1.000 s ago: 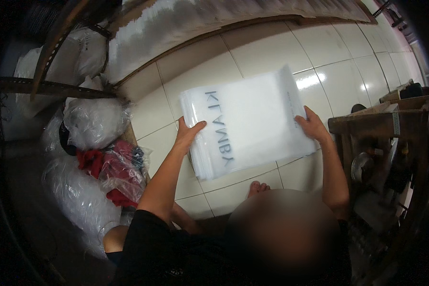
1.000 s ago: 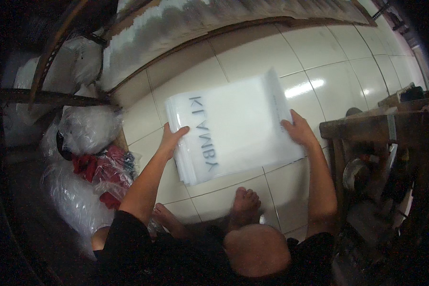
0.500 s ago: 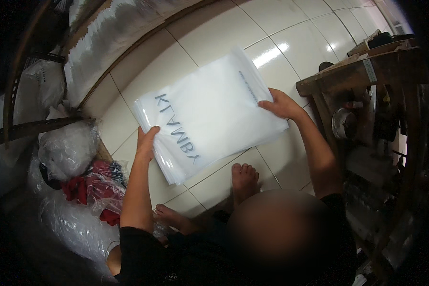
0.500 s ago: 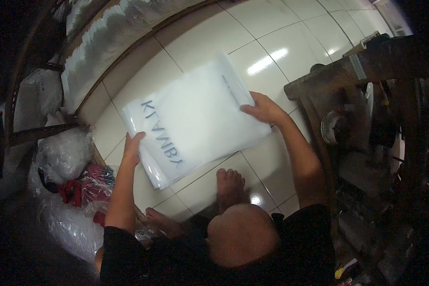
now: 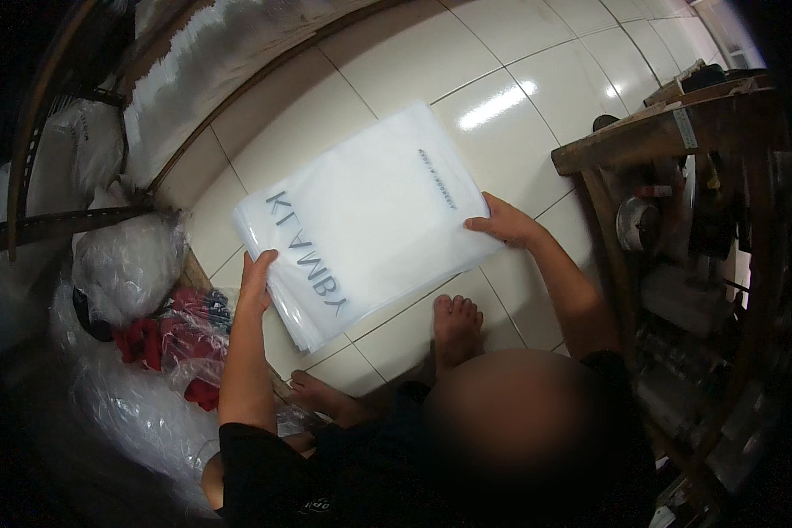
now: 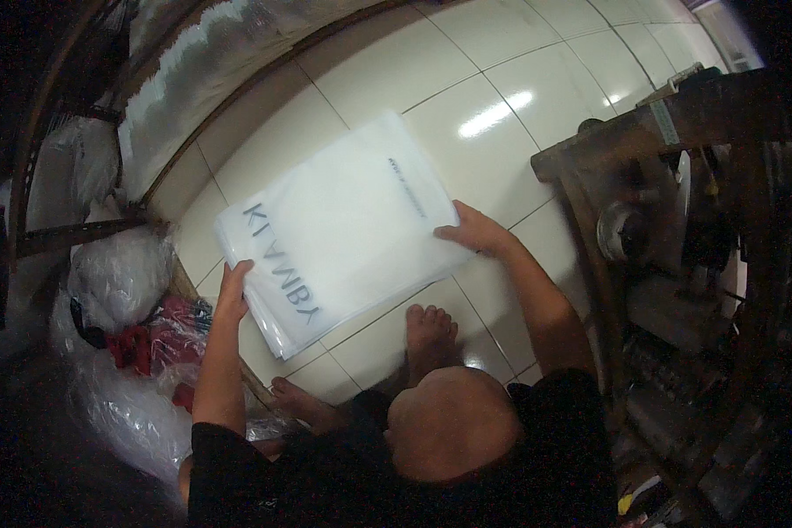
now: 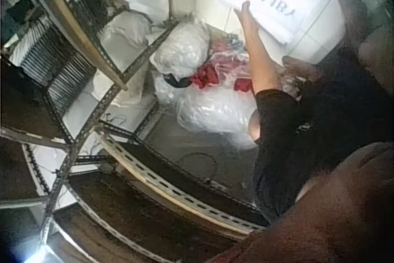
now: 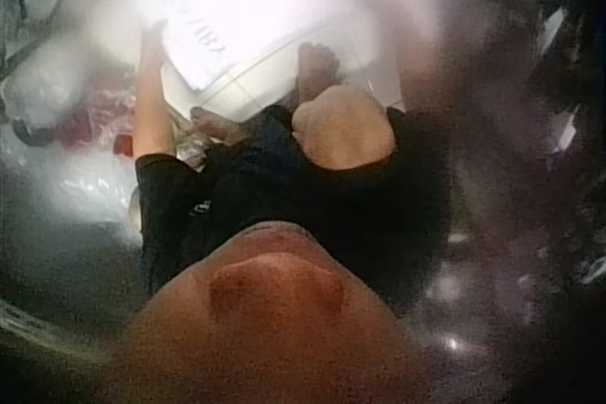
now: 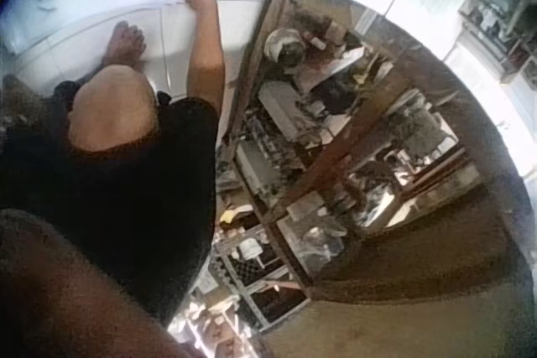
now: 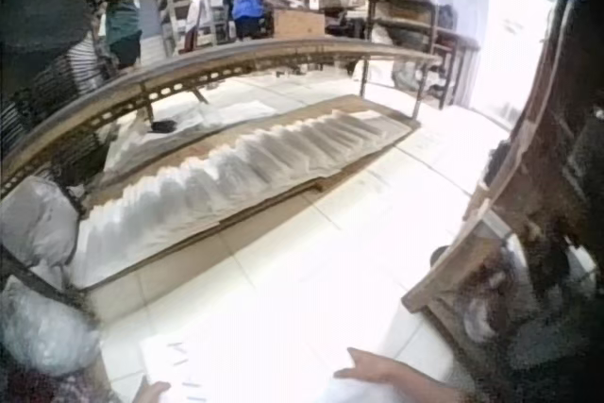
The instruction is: The person sits on the floor and repeatedly folds, aligns, and stacks white plastic bags labeled 'KLAMBY'. They occasionally lift the stack to place it on a nearby shelf and retrieve it again. A red cloth is briefly handled and set aside.
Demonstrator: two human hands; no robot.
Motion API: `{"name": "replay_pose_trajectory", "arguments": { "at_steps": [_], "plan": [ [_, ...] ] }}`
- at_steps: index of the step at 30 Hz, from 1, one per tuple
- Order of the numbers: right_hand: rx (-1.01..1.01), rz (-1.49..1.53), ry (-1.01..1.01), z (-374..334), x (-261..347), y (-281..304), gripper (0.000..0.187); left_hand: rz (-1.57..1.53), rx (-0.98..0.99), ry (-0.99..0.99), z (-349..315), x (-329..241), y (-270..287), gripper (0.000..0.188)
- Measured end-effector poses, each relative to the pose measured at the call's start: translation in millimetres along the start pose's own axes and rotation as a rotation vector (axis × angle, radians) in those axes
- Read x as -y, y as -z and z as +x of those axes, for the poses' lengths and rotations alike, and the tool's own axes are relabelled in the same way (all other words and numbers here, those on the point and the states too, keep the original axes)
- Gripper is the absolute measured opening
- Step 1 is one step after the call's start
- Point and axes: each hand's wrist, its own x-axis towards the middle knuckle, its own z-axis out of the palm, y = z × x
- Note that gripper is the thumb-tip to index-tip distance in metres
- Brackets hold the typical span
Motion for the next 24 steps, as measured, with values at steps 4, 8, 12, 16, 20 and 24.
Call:
{"name": "replay_pose_trajectory", "arguments": {
  "at_steps": [4, 8, 12, 16, 20, 24],
  "plan": [
    [-0.049, -0.031, 0.104, -0.9, -8.5, -13.1, 0.071, 0.027, -0.1, 0.0, -16.4, -10.1, -16.1, 0.077],
    [-0.191, -0.406, 0.035, -9.6, 10.2, -34.0, 0.073, 0.281, -0.203, -0.201, -4.3, 3.8, -22.8, 0.099],
    [-0.132, -0.16, 0.126, -7.4, 12.6, -29.6, 0.072, 0.411, -0.249, -0.256, -4.5, 4.4, -21.5, 0.12],
    [-0.124, 0.153, -0.268, 9.3, 24.5, 1.6, 0.064, 0.238, -0.186, -0.154, -5.2, -3.9, -19.3, 0.116],
    [-0.234, 0.255, -0.173, 18.4, 42.9, -12.0, 0.05, 0.259, -0.167, -0.163, -10.9, -5.2, -21.9, 0.101],
    [-0.097, 0.14, -0.137, 22.7, 39.7, -15.6, 0.045, -0.028, -0.089, -0.098, -16.2, -7.1, -11.8, 0.076]
  ]
}}
